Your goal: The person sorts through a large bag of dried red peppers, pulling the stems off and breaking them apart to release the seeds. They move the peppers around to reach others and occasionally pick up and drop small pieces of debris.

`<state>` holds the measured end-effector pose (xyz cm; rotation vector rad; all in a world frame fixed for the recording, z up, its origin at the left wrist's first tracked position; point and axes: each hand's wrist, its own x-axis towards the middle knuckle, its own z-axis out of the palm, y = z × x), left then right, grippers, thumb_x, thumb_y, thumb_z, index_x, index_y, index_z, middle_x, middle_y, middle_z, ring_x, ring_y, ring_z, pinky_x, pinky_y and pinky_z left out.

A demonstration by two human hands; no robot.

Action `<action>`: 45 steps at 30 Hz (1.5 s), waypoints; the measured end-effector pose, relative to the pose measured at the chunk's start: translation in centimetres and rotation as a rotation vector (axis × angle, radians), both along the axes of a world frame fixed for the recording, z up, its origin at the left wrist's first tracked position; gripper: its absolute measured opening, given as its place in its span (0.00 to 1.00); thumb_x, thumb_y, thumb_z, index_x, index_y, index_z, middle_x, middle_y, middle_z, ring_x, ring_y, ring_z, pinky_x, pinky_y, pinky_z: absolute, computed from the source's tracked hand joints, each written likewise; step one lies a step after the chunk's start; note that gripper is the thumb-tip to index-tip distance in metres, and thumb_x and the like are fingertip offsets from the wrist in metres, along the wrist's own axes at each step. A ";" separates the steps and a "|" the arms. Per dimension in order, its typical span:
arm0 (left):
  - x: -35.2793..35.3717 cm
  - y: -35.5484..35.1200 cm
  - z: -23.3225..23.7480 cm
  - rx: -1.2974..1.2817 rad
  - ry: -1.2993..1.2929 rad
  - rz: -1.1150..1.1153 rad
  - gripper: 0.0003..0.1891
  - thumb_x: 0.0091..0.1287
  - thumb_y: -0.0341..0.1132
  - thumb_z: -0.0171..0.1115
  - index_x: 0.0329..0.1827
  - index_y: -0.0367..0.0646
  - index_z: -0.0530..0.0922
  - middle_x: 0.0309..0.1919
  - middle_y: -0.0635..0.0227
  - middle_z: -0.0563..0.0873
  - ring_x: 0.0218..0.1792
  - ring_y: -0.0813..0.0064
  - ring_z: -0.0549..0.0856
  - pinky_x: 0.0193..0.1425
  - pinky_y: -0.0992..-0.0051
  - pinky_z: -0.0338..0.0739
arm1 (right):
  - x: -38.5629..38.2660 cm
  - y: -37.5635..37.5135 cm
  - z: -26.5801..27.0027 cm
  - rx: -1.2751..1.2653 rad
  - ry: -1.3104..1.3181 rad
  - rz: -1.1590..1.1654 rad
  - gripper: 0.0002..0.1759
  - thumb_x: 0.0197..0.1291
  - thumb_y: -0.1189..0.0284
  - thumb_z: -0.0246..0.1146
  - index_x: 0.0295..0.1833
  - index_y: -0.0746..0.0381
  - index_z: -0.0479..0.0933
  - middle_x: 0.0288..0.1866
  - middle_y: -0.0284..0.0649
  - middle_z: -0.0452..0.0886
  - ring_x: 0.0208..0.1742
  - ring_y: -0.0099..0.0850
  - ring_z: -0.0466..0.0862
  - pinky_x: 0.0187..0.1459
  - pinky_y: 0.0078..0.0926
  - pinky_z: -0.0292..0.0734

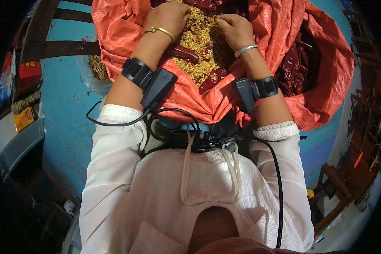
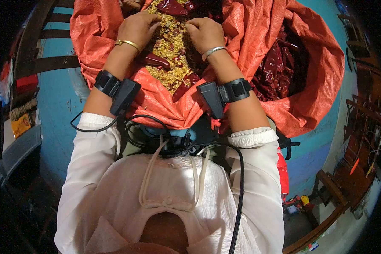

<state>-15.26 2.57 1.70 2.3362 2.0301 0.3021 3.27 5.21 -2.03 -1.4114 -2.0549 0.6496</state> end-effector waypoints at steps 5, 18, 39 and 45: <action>1.4 0.3 -1.5 0.047 -0.023 -0.120 0.08 0.56 0.38 0.56 0.37 0.52 0.79 0.32 0.64 0.80 0.36 0.62 0.79 0.39 0.67 0.74 | 0.7 0.3 -1.1 -0.293 0.286 -0.052 0.12 0.49 0.64 0.60 0.36 0.60 0.80 0.28 0.44 0.80 0.29 0.33 0.81 0.35 0.26 0.74; 1.9 -0.5 -1.4 -0.293 -0.805 0.013 0.12 0.59 0.36 0.57 0.42 0.40 0.79 0.31 0.68 0.82 0.34 0.80 0.80 0.40 0.80 0.73 | 1.3 -1.4 2.8 -0.887 0.928 0.040 0.06 0.57 0.74 0.56 0.36 0.67 0.73 0.26 0.36 0.77 0.23 0.21 0.78 0.18 0.12 0.70; 2.5 -5.0 -1.6 -0.285 -1.022 -0.049 0.16 0.63 0.29 0.51 0.54 0.34 0.69 0.39 0.67 0.79 0.33 0.82 0.79 0.38 0.85 0.75 | 0.0 -6.2 4.2 -0.760 0.705 -0.024 0.11 0.58 0.75 0.53 0.44 0.68 0.74 0.31 0.38 0.79 0.26 0.23 0.80 0.23 0.15 0.75; 2.8 -6.0 0.2 -0.557 -1.392 -0.129 0.13 0.62 0.28 0.53 0.49 0.36 0.73 0.33 0.69 0.80 0.30 0.83 0.79 0.37 0.87 0.74 | 0.2 -6.9 4.6 -0.742 0.834 0.161 0.13 0.58 0.72 0.55 0.46 0.66 0.74 0.28 0.35 0.79 0.23 0.19 0.77 0.20 0.10 0.69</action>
